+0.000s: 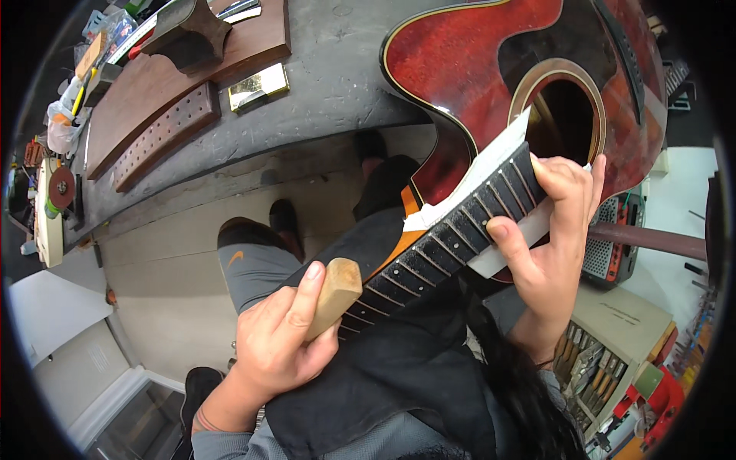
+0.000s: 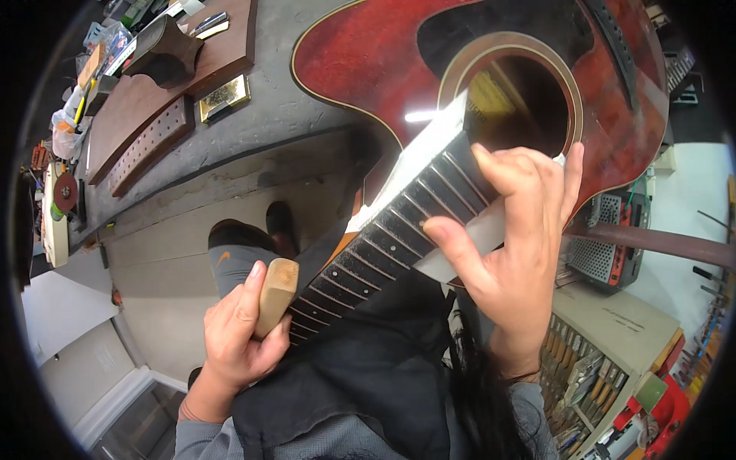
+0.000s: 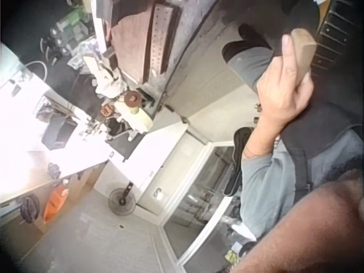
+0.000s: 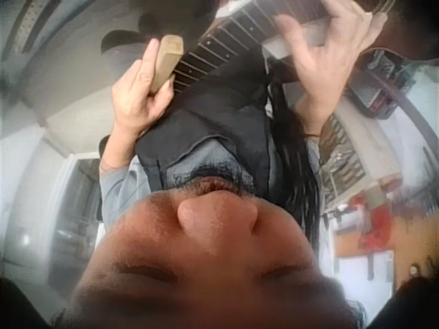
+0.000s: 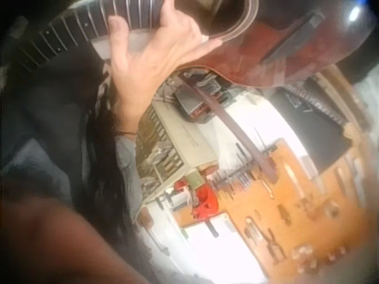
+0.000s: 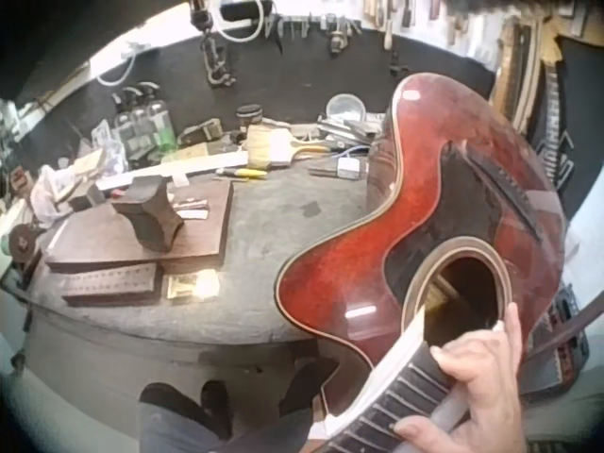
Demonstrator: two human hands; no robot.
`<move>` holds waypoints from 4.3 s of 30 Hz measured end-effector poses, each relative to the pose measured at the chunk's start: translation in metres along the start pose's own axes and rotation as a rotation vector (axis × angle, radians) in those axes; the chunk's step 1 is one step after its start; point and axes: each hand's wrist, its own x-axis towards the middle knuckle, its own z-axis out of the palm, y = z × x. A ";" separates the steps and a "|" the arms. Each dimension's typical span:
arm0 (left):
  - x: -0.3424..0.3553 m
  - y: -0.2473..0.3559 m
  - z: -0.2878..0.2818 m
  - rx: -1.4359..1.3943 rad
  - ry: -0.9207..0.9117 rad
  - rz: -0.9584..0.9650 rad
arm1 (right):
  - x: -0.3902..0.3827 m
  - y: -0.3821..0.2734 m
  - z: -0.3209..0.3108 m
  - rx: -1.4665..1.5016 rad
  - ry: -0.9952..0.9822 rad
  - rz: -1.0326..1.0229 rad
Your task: The person sands the fretboard of a red acoustic guitar using a sanding block. They work methodically along the length of the neck, moving between frets and occasionally adjusting their grip or the sanding block. The guitar is held steady on the person's lap during the process.
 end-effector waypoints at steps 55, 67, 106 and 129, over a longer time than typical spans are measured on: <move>0.015 -0.067 0.022 -1.652 -0.152 -0.828 | 0.029 -0.024 0.010 0.009 -0.095 -0.226; 0.016 -0.069 0.021 -1.676 -0.177 -0.831 | 0.030 -0.034 0.004 -0.067 -0.171 -0.190; 0.022 -0.065 0.024 -1.599 -0.138 -0.886 | 0.021 -0.027 0.009 0.030 0.004 -0.040; 0.036 -0.063 -0.063 -0.910 0.220 -0.429 | 0.001 0.019 -0.038 -0.068 0.293 0.027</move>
